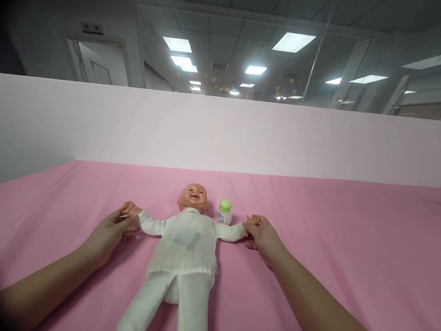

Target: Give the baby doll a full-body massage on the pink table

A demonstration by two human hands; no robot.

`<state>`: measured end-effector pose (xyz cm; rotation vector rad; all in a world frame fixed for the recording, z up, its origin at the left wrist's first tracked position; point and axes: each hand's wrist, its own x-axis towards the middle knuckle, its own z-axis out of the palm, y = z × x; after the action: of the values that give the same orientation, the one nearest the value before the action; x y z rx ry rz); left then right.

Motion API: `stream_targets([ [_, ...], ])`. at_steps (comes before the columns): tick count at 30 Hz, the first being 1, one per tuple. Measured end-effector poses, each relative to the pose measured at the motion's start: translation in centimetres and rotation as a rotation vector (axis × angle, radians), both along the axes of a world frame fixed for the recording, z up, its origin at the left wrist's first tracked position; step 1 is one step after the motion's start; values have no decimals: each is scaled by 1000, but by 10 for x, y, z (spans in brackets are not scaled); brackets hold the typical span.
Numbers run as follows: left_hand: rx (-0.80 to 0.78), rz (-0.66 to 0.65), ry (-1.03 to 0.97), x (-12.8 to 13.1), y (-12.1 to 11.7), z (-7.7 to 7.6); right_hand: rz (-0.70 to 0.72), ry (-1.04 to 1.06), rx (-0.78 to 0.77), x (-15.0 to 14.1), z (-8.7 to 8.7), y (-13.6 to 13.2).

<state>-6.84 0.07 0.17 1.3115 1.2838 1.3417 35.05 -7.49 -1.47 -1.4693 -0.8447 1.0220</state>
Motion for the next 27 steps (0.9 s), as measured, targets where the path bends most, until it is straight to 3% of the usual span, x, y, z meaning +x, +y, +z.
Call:
stream_targets([
  [3, 5, -33, 161, 5, -8, 3, -6, -98, 46, -8, 3, -4],
  [6, 150, -51, 400, 11, -22, 5, 18, -384, 220, -19, 10, -17],
  [8, 291, -104, 577, 15, -32, 5, 139, -576, 318, -29, 15, -29],
  [11, 580, -311, 812, 22, -44, 3, 403, -807, 489, -45, 20, -45],
  [13, 753, -423, 900, 26, -47, -1, 537, -951, 617, -54, 20, -51],
  [15, 821, -466, 953, 28, -47, -4, 646, -1042, 663, -60, 20, -54],
  [18, 816, -490, 995, 29, -45, -7, 722, -1098, 634, -63, 18, -54],
  [22, 770, -496, 963, 30, -46, -6, 691, -1064, 632, -63, 15, -52],
  [24, 680, -463, 899, 30, -48, -4, 634, -976, 620, -60, 15, -50],
  [27, 437, -327, 703, 27, -43, -3, 478, -712, 461, -49, 15, -42],
])
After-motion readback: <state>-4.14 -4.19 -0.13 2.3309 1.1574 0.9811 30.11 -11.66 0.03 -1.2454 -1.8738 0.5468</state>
